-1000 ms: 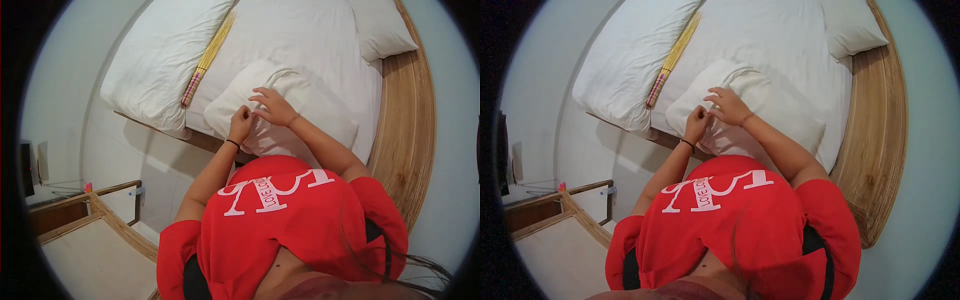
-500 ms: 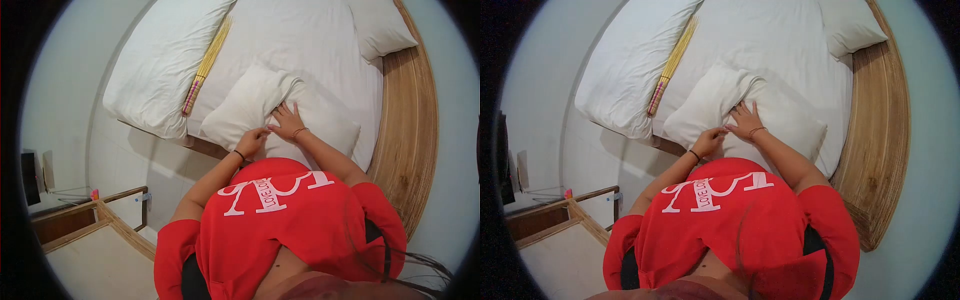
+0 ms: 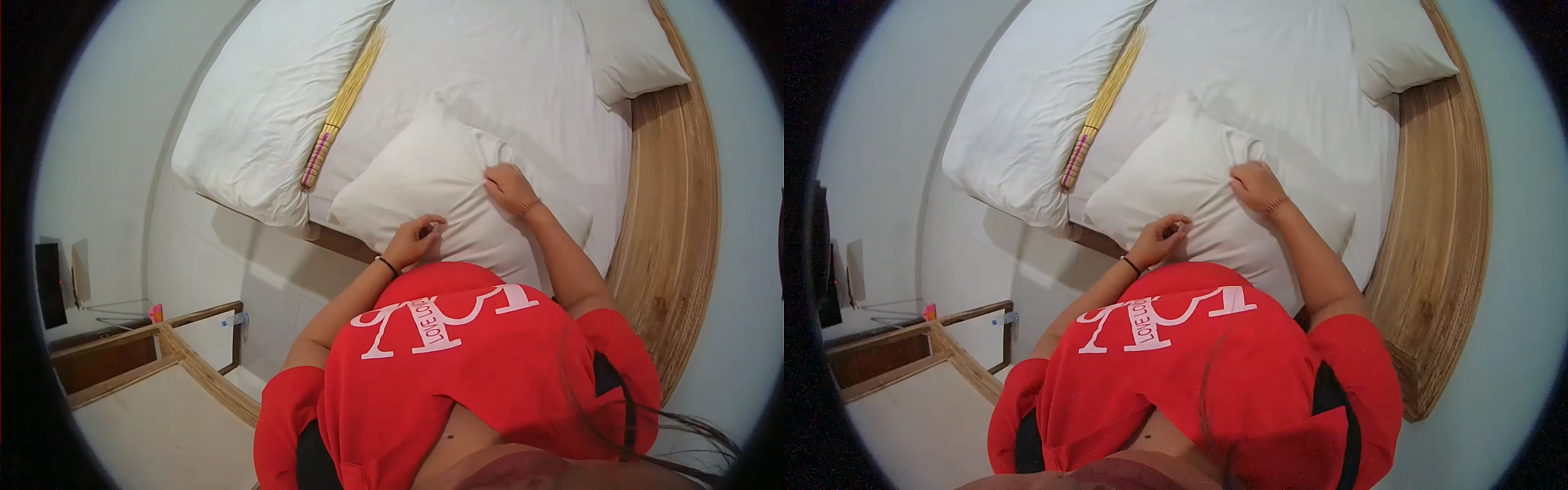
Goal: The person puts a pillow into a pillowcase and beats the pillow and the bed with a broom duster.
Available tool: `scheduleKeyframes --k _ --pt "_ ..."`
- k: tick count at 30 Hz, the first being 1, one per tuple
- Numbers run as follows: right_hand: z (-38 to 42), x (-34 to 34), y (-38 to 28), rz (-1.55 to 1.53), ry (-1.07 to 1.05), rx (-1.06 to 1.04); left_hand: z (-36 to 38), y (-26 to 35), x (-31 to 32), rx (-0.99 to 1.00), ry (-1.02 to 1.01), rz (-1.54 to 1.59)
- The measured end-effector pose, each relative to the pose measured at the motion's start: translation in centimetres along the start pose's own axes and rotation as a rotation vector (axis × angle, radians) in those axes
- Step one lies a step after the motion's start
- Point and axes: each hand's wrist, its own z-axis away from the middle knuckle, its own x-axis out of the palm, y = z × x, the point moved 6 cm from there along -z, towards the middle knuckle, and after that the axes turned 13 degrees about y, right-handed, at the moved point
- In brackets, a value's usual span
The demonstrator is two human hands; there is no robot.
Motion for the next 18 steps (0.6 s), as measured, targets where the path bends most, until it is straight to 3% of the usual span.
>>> scheduleKeyframes --k 1,4,6,8,10,11,14,17,18 --pt "1.4 -0.1 0.5 -0.055 0.023 0.004 0.3 0.0 0.1 0.019 -0.021 0.013" --pt "3.6 -0.6 4.1 -0.597 0.237 0.244 -0.1 -3.7 -0.3 -0.026 -0.055 0.027" --pt "4.9 -0.7 12.3 -0.345 0.430 0.498 -0.4 -5.2 -1.5 -0.087 -0.060 -0.021" --pt "6.9 -2.1 18.2 0.116 0.444 0.559 -0.1 -4.5 -1.8 -0.165 -0.076 0.047" --pt "9.9 0.3 24.5 0.090 0.257 0.837 0.0 -3.6 -1.8 -0.214 -0.101 0.061" --pt "10.4 0.5 24.5 0.074 0.163 0.973 0.0 -3.2 -1.8 -0.226 -0.115 0.041" --pt "9.5 -0.6 22.2 0.184 -0.056 0.962 -0.2 -4.1 -2.0 -0.231 -0.122 0.093" --pt "7.2 -2.4 15.8 -0.074 -0.048 0.814 -0.2 -5.8 -2.6 -0.313 -0.157 0.202" --pt "6.2 -4.5 12.4 -0.051 0.082 0.765 -0.3 -6.0 -3.0 -0.353 -0.173 0.236"
